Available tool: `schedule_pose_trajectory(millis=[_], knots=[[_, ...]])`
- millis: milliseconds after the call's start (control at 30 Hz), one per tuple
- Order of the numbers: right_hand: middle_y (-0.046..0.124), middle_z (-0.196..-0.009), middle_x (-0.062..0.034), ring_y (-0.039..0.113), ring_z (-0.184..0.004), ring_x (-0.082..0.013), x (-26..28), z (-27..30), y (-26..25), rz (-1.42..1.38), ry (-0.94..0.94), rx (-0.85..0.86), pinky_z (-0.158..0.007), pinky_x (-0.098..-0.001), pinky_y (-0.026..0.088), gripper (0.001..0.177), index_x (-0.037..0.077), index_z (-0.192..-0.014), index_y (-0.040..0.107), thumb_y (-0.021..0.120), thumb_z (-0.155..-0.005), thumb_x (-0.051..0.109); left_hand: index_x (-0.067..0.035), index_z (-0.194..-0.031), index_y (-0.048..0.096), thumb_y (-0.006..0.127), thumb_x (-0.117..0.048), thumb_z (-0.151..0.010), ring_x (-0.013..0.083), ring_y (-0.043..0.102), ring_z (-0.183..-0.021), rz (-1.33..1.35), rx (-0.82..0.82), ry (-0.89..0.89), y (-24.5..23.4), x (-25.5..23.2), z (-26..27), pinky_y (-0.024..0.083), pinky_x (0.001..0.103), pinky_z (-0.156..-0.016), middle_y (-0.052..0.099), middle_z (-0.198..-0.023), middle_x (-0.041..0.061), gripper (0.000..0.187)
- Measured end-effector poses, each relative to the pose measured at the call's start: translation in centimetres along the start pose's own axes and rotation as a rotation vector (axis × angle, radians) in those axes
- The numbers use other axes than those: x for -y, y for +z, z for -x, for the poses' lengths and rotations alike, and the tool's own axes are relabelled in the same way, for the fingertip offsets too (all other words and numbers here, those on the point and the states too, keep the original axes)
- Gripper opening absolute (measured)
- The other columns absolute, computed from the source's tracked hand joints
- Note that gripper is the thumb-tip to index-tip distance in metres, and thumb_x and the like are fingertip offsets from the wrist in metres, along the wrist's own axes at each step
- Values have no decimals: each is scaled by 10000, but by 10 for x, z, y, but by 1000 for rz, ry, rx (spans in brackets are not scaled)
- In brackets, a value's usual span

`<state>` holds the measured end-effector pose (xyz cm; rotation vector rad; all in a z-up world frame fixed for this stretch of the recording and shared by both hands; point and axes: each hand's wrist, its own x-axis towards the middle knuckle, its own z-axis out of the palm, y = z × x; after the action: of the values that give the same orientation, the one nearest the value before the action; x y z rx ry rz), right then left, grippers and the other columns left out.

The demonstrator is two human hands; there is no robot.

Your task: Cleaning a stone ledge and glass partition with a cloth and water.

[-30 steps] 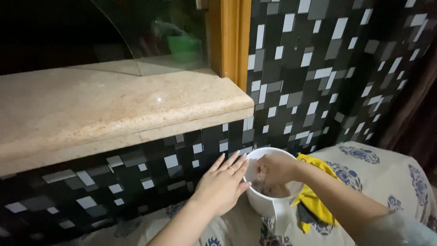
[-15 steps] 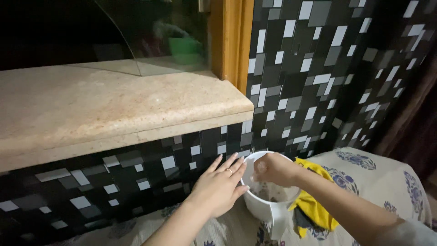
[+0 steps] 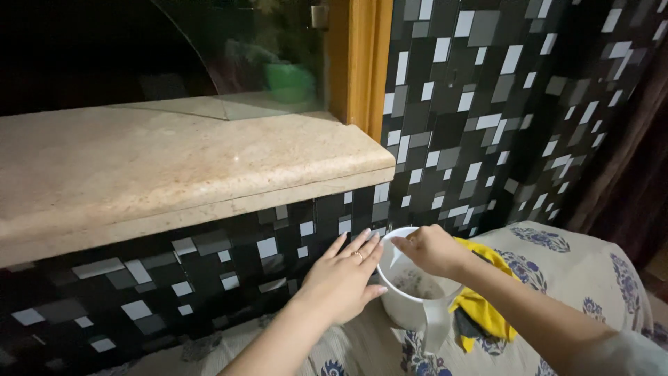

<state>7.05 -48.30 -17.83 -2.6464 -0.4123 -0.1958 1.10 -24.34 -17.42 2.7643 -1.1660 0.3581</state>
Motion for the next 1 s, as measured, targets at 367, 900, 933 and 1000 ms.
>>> schedule_pose_trajectory(millis=[367, 900, 933, 1000], knots=[[715, -855, -81, 711, -670, -189, 56, 10, -39, -139, 378, 378, -566, -382, 607, 454, 79, -1215, 657, 763, -870, 354, 9, -1460, 464, 624, -349, -942, 294, 298, -1516, 46, -119, 81, -61, 1, 20, 214, 480, -1213, 406, -1585, 170, 649], [722, -958, -137, 744, -807, -260, 133, -1, -147, -541, 384, 72, -746, -387, 638, 541, 108, -1181, 601, 793, -698, -41, -76, -1459, 506, 583, -224, -949, 254, 318, -1507, -113, -333, 91, -200, 41, 69, 214, 433, -1244, 434, -1581, 116, 537], [722, -958, -137, 744, -807, -260, 126, -10, -149, -540, 377, 67, -746, -387, 638, 541, 108, -1181, 601, 793, -698, -41, -76, -1459, 506, 583, -224, -949, 254, 318, -1507, -119, -338, 91, -204, 47, 71, 214, 433, -1244, 434, -1581, 116, 537], [754, -966, -112, 730, -836, -240, 114, -29, -156, -359, 236, -59, -754, -376, 607, 405, 63, -1196, 699, 744, -796, 18, -69, -1473, 488, 573, -213, -953, 264, 311, -1504, -142, -358, 98, -212, 62, 77, 194, 441, -1231, 427, -1580, 127, 545]])
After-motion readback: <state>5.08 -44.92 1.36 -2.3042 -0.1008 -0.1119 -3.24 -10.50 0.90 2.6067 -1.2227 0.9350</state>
